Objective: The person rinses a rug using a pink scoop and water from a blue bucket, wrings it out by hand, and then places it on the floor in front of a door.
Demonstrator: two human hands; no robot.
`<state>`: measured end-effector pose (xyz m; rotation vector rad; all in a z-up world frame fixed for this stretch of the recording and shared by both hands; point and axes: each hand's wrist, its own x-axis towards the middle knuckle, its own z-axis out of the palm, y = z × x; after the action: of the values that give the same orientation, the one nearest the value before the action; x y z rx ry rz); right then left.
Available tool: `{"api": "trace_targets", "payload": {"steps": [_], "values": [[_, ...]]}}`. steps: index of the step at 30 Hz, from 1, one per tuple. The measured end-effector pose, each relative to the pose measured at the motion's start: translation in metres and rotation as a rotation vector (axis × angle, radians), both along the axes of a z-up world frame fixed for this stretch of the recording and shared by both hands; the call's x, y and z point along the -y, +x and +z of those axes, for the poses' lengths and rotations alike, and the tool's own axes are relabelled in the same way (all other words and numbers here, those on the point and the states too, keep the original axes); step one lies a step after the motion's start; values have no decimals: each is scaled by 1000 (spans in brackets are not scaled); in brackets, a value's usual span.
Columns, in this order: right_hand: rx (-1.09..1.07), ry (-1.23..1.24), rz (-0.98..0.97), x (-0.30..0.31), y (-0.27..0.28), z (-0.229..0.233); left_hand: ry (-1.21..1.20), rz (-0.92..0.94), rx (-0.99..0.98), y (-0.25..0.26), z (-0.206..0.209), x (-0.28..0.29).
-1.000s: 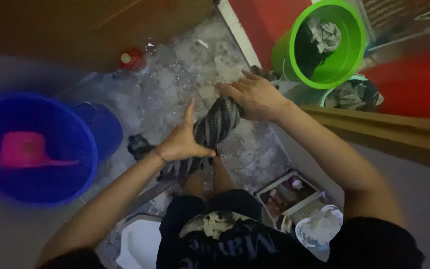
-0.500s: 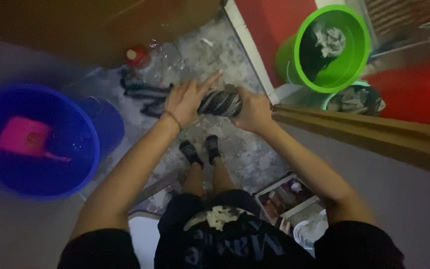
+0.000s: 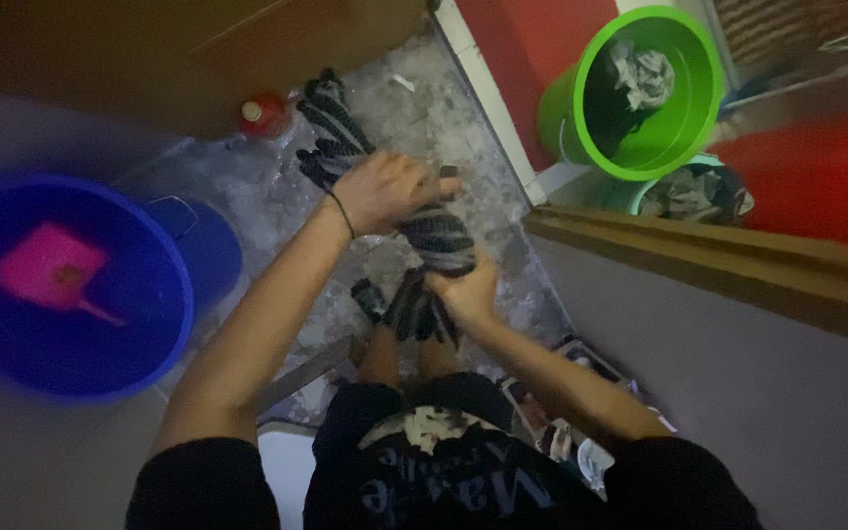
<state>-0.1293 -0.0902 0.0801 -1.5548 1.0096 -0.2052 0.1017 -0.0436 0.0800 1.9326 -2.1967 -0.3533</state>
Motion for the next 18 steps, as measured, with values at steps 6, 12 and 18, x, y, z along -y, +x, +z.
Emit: {"api": "trace_targets", "payload": {"steps": [6, 12, 18], "values": [[-2, 270, -216, -14, 2, 3, -17, -43, 44, -5, -5, 6], [-21, 283, -169, -11, 1, -3, 29, -48, 42, -3, -4, 5], [-121, 399, 125, 22, -6, -15, 25, -105, 62, -2, -3, 10]]}}
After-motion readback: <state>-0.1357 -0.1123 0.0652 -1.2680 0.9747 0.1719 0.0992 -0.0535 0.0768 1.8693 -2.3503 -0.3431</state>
